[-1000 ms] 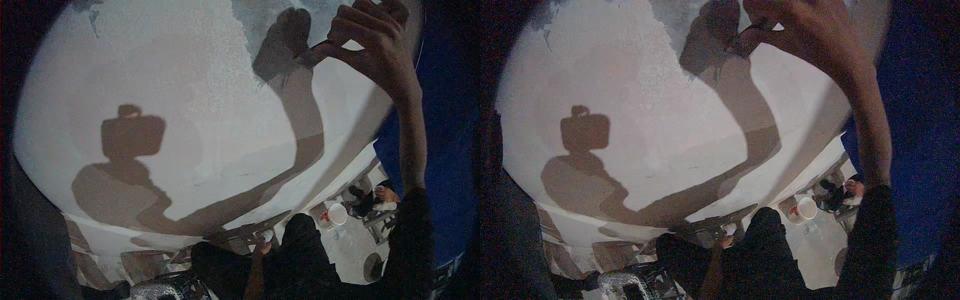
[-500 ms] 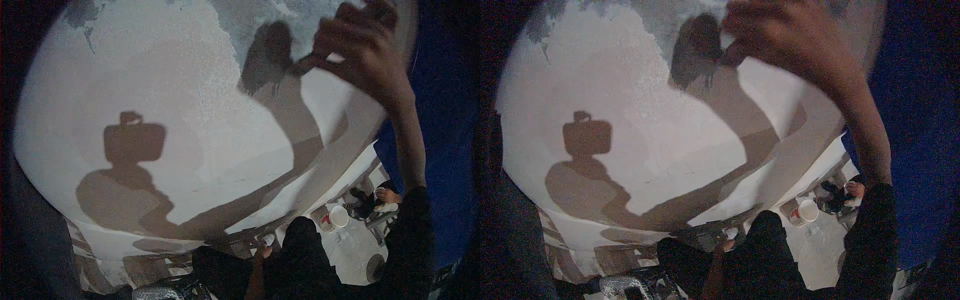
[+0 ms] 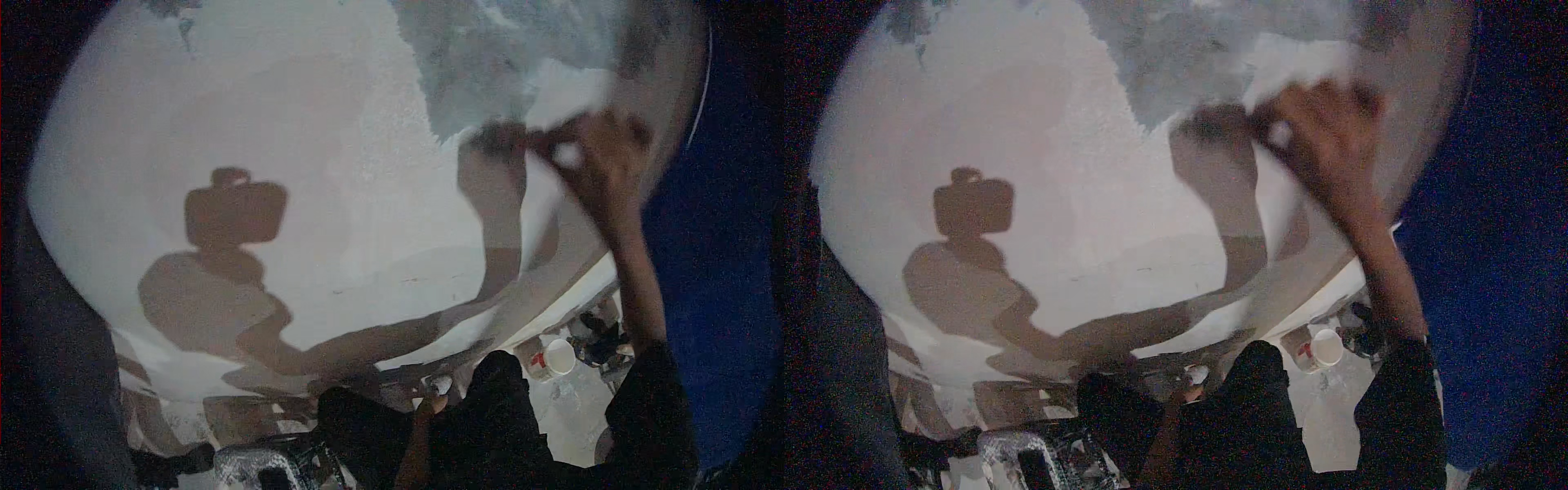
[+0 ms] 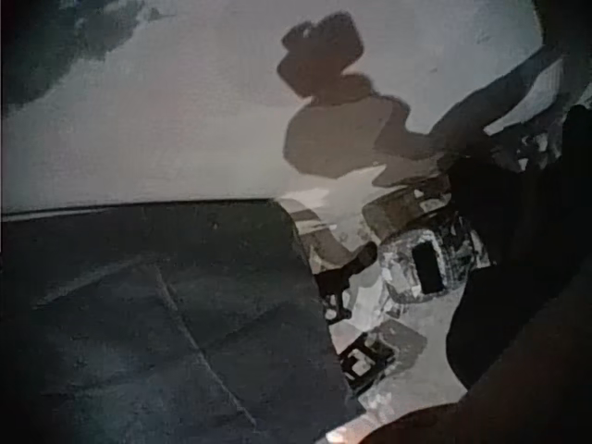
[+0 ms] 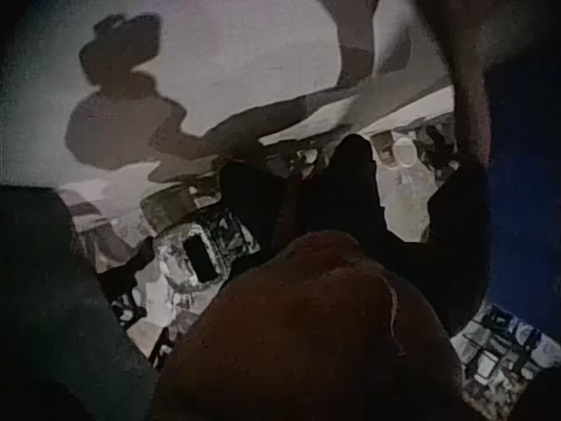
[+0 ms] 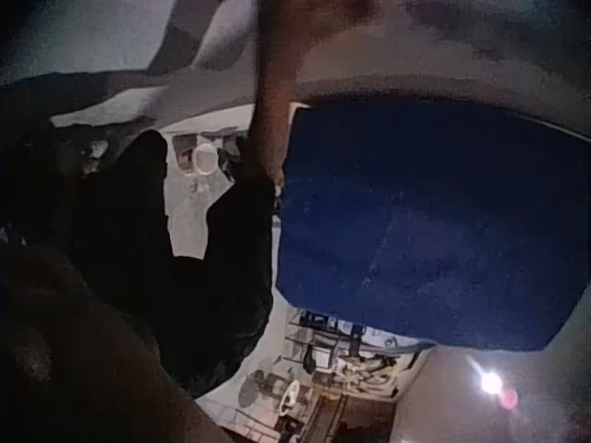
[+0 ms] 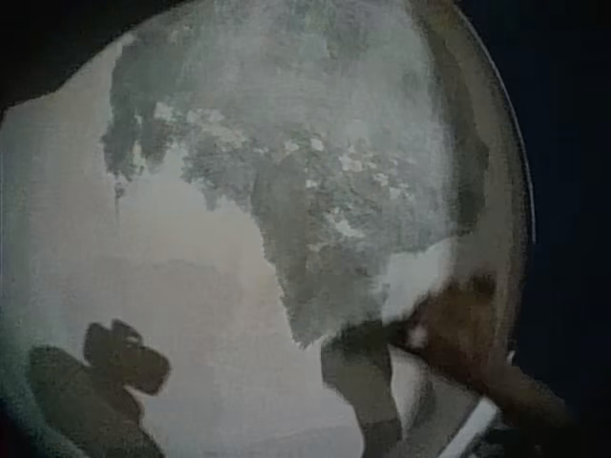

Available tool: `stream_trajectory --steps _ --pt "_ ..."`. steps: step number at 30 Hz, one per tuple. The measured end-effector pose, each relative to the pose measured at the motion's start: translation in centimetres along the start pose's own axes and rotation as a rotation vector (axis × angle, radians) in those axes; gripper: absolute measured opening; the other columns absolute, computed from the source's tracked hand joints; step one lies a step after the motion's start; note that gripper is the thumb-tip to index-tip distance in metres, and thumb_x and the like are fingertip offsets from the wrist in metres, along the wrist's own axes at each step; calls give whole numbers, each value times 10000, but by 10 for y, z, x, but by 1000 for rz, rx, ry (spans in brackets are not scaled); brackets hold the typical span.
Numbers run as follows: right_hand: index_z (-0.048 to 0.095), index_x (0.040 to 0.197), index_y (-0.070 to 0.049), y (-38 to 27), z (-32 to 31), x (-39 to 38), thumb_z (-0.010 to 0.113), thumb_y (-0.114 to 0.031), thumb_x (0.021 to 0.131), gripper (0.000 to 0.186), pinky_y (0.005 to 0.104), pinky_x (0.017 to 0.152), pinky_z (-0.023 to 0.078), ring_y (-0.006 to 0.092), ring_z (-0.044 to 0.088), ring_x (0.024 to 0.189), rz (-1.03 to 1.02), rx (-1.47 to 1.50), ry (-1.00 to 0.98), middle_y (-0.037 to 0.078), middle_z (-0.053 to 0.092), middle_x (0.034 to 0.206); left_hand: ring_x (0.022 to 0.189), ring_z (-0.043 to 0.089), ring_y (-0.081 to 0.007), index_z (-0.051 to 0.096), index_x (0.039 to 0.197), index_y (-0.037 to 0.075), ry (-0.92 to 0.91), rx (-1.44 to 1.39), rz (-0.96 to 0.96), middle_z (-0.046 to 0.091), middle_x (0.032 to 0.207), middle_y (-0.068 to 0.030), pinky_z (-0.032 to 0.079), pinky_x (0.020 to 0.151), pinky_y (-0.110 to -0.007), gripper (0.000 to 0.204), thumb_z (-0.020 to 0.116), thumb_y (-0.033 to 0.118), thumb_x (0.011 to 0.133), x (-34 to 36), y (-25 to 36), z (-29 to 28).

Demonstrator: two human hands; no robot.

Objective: Applying putty to a wall with a scraper and then sanding it smooth.

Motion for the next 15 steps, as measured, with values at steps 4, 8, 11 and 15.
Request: stream_trajectory --steps 4,8,11,15 --pt "600 905 -98 -104 40 -156 752 -351 739 339 548 816 393 308 612 846 116 453 -454 107 633 886 1077 522 -261 379 1377 55 97 318 158 529 1230 -156 371 983 -405 488 457 353 999 73 64 -52" --pt "648 804 -52 -206 40 -287 657 -388 888 346 428 737 473 296 644 752 849 1320 -1056 117 672 791 1110 522 -281 346 1417 50 238 673 309 523 1276 -172 362 1011 -412 521 454 345 1001 130 161 -86" --pt "604 724 -24 -277 22 -371 582 -367 942 407 384 569 432 270 557 579 1049 1448 -953 141 557 609 1135 523 -297 321 1446 46 349 954 413 518 1310 -184 355 1031 -418 547 452 338 1003 157 254 -76" --pt "609 771 -51 -366 44 -551 426 -504 993 536 336 512 418 166 532 539 1260 1619 -885 84 536 601 1168 523 -317 287 1486 40 448 1233 465 511 1356 -200 347 1059 -425 583 448 329 1005 230 338 31"
Point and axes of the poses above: each hand's wrist, its own x-axis towards the middle knuckle, its own z-axis out of the palm, y = z × x, the point moved 5 cm from there along x, towards the middle knuckle
